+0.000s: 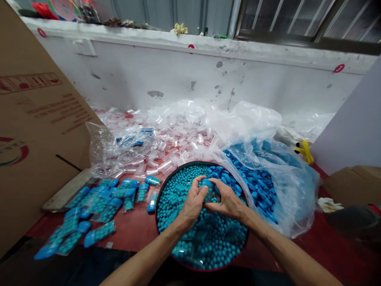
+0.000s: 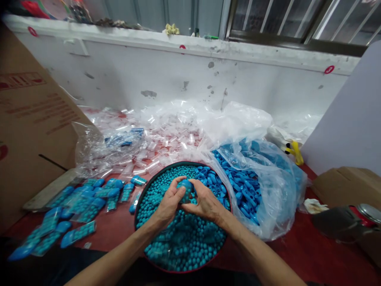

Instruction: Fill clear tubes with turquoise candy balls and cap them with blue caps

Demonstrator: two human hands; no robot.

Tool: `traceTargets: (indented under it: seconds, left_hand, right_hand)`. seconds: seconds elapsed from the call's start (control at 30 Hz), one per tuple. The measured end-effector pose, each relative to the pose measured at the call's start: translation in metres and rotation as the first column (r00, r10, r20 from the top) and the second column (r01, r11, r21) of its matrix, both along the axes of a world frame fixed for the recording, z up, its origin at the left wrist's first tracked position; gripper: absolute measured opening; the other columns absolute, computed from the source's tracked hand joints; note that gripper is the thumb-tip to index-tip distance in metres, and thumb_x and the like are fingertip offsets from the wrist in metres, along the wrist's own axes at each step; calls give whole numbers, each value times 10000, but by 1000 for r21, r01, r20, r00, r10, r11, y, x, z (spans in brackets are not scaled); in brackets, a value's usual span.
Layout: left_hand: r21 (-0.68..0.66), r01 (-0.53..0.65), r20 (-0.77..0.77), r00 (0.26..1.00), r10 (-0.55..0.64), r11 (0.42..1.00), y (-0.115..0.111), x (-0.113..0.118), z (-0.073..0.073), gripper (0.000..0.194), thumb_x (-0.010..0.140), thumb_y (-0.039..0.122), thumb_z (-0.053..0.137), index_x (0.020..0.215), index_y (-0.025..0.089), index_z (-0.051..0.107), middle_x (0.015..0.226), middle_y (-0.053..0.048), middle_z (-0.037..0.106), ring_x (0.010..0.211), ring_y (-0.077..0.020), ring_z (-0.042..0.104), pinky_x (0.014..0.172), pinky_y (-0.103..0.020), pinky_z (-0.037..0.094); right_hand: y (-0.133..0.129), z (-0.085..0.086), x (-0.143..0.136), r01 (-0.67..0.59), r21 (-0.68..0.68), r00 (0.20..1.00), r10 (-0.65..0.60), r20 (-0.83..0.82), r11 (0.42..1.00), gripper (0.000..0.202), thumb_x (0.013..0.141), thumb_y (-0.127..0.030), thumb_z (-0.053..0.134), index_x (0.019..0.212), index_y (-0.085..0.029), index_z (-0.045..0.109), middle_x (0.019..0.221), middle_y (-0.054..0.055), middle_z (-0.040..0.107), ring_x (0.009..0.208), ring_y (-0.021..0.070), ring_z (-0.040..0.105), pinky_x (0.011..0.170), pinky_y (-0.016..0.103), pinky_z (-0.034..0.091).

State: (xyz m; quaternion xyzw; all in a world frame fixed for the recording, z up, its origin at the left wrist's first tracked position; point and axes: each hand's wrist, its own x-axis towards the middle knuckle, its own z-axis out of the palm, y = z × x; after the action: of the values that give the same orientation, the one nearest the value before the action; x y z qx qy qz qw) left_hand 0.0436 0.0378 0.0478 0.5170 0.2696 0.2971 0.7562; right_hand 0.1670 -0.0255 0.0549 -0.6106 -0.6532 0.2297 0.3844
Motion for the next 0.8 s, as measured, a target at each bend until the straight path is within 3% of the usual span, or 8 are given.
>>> traceTargets:
  seconds: [0.1,0.17,0.23,0.33,0.5,0.7,0.8]
  left_hand:
    - [-35,-8,6,1000,9,999,0,-2,4,416,748,377,494,1096,211,336,696,25,513,531,-83,504,463,-179,386]
    - [-44,20,-23,1000,-21,999,2,-5,6,417,752,388,478,1100,220,319,681,31,513,468,-77,490,405,-172,357]
    - [-40,89,-65,994,-92,995,5,-9,8,401,757,387,466,1092,224,318,650,40,510,409,-69,471,359,-160,310]
    - [-10,210,-96,973,-210,978,10,-15,10,342,774,371,445,1065,220,347,609,48,501,364,-53,445,333,-144,242]
    - [77,288,-101,955,-280,954,14,-18,19,395,784,347,446,1142,220,340,543,70,458,356,-49,426,348,-147,267]
    - [122,268,-112,960,-255,955,13,-19,17,372,782,360,440,1111,202,367,562,61,474,363,-55,443,346,-152,290]
    - [143,210,-119,974,-194,967,11,-18,13,434,785,358,438,1177,217,316,584,57,472,371,-57,440,359,-165,324]
  right_hand:
    - [-3,-5,0,41,-71,988,-52,-148,997,591,667,-279,607,1190,-196,346,827,15,543,598,116,507,540,256,450]
    - [-4,-5,4,22,-139,954,-62,-292,990,469,741,-283,522,1173,-203,357,766,1,539,546,100,500,491,237,440]
    - [-3,0,11,-35,-199,906,-53,-421,979,357,782,-288,461,1119,-194,389,655,-26,523,489,91,493,443,222,429]
    - [1,10,24,-123,-278,850,-43,-525,953,312,738,-298,523,1002,-166,423,521,-71,483,416,89,488,397,217,432]
    - [11,21,31,-116,-288,801,-82,-593,950,424,626,-279,632,966,-170,403,701,-39,551,387,69,500,348,213,443]
    - [18,23,26,-143,-244,724,-67,-686,959,369,643,-276,631,927,-188,412,755,-22,532,511,76,509,378,196,460]
    - [16,26,20,-146,-234,823,-13,-568,961,277,722,-313,548,952,-180,470,770,2,534,602,115,542,477,258,501]
